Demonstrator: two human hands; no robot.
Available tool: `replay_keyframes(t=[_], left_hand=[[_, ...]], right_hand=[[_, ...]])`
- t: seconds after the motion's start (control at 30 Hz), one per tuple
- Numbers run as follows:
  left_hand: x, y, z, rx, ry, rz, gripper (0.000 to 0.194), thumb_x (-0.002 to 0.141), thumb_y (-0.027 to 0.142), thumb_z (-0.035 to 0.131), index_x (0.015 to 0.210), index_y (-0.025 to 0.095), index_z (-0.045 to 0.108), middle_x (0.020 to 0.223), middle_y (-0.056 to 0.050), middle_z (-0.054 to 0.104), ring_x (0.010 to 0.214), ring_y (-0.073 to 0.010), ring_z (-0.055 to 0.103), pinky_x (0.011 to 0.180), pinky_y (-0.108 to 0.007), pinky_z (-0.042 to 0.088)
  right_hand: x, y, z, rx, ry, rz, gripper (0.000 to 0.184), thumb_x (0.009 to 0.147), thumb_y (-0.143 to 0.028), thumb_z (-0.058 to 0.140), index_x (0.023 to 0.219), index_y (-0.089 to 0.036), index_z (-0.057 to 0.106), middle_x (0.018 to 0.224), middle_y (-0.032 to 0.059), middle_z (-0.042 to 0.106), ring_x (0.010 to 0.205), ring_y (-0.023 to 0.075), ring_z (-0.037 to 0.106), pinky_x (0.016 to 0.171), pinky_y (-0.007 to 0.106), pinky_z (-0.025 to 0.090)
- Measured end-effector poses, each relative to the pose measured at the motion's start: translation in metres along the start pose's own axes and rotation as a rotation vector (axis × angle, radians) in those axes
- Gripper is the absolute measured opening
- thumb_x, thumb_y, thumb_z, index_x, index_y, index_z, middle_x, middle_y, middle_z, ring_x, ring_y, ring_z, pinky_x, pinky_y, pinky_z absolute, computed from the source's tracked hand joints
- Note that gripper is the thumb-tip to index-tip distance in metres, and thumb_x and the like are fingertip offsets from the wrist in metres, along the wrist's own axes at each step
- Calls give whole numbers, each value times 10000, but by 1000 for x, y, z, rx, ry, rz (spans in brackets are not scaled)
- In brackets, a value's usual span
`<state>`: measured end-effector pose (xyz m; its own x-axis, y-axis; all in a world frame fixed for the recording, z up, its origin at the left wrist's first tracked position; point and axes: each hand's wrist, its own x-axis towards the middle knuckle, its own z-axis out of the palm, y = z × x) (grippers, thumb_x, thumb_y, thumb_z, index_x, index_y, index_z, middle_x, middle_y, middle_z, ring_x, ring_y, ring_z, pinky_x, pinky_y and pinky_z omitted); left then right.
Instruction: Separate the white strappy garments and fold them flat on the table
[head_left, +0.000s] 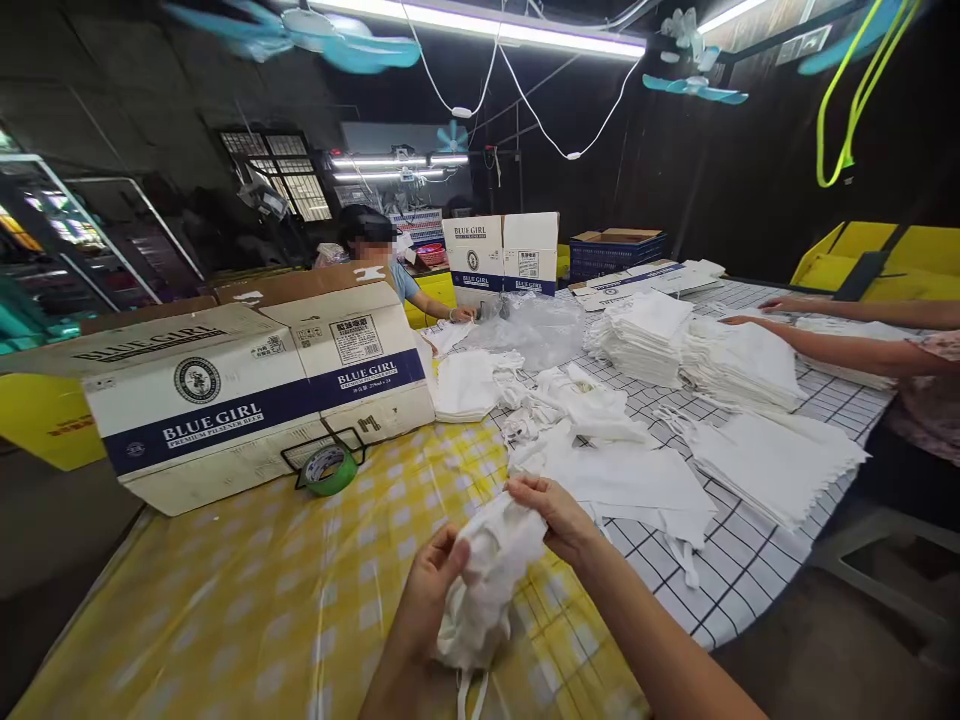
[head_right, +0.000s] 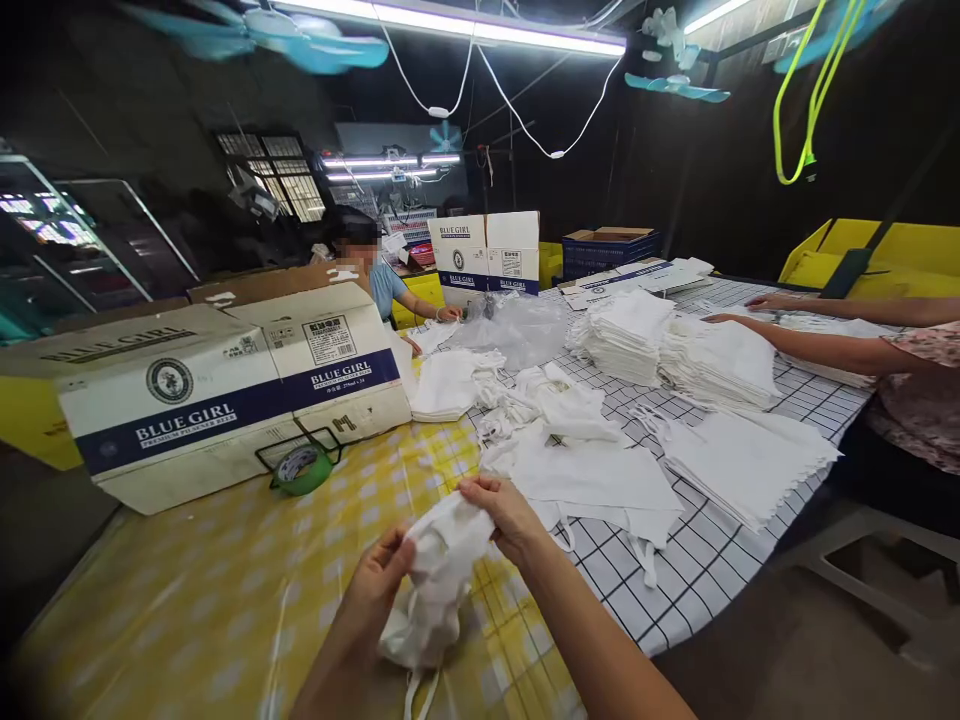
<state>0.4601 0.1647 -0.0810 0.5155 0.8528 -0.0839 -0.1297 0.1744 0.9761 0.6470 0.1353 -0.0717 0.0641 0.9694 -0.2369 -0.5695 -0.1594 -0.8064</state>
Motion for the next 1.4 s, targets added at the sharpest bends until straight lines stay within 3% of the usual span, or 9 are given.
replay_keyframes(t=[0.13, 0.37, 0.6, 0.73, 0.83, 0.97, 1.17, 1.3, 1.4], left_hand=[[-7, 8, -12, -208, 102, -72, 233, 710, 363, 679, 743, 174, 547, 619, 46, 554, 539, -69, 455, 525, -167, 348], [-5, 5, -8, -284, 153, -111, 251, 670, 344, 718, 743, 165, 559, 628, 46, 569, 533, -61, 475, 514, -163, 372], [4, -1, -12, -258, 195, -97, 287, 665, 366, 711, 784, 136, 586, 689, 10, 602, 561, -76, 516, 533, -186, 419], [18, -10, -20, -25, 241, -22, 301, 675, 378, 685, 845, 153, 581, 736, 13, 605, 617, -84, 536, 581, -192, 434], [22, -23, -25, 316, 333, 105, 311, 703, 394, 631, 910, 166, 587, 828, -22, 630, 761, -140, 585, 694, -252, 465], [2, -46, -20, 760, 415, 211, 276, 793, 387, 514, 960, 183, 592, 932, -60, 630, 845, -188, 594, 743, -320, 468], [-43, -88, -5, 1187, 221, 319, 270, 818, 338, 509, 1046, 216, 585, 1000, -63, 599, 976, -226, 554, 860, -391, 432], [-50, -107, -10, 1373, 178, 291, 411, 787, 287, 549, 1190, 208, 530, 1060, -80, 583, 1017, -246, 530, 871, -406, 426], [-49, -109, -16, 1392, 182, 296, 360, 823, 260, 489, 1174, 199, 542, 1054, -86, 592, 999, -234, 540, 851, -391, 437]], right_hand=[[-8, 2, -7, 31, -44, 0, 350, 584, -378, 800, 742, -132, 607, 638, -23, 579, 516, 63, 483, 497, 189, 343], [-14, 4, -10, 117, -102, 5, 286, 638, -326, 778, 787, -138, 622, 733, -13, 590, 589, 61, 514, 561, 181, 392], [-16, 2, -25, 68, -50, 27, 319, 636, -322, 761, 894, -187, 630, 676, -47, 559, 450, 30, 409, 389, 167, 278], [-11, 6, -36, 36, -43, 1, 327, 630, -312, 745, 907, -200, 613, 708, -40, 568, 483, 46, 451, 418, 176, 337], [-3, 17, -49, -51, 65, -30, 314, 623, -301, 724, 889, -193, 597, 687, -46, 553, 493, 52, 449, 429, 178, 336], [2, 39, -70, -201, 221, -52, 272, 624, -301, 668, 851, -184, 573, 633, -56, 524, 479, 60, 420, 421, 184, 296], [-4, 56, -94, -241, 280, -20, 294, 625, -322, 630, 872, -187, 548, 653, -41, 531, 504, 91, 464, 433, 209, 348], [-9, 58, -104, -231, 280, 16, 306, 624, -282, 585, 917, -203, 539, 692, -38, 527, 514, 100, 475, 428, 218, 371], [-12, 61, -110, -237, 267, -13, 318, 595, -229, 562, 911, -200, 547, 720, -35, 534, 541, 92, 479, 463, 209, 377]])
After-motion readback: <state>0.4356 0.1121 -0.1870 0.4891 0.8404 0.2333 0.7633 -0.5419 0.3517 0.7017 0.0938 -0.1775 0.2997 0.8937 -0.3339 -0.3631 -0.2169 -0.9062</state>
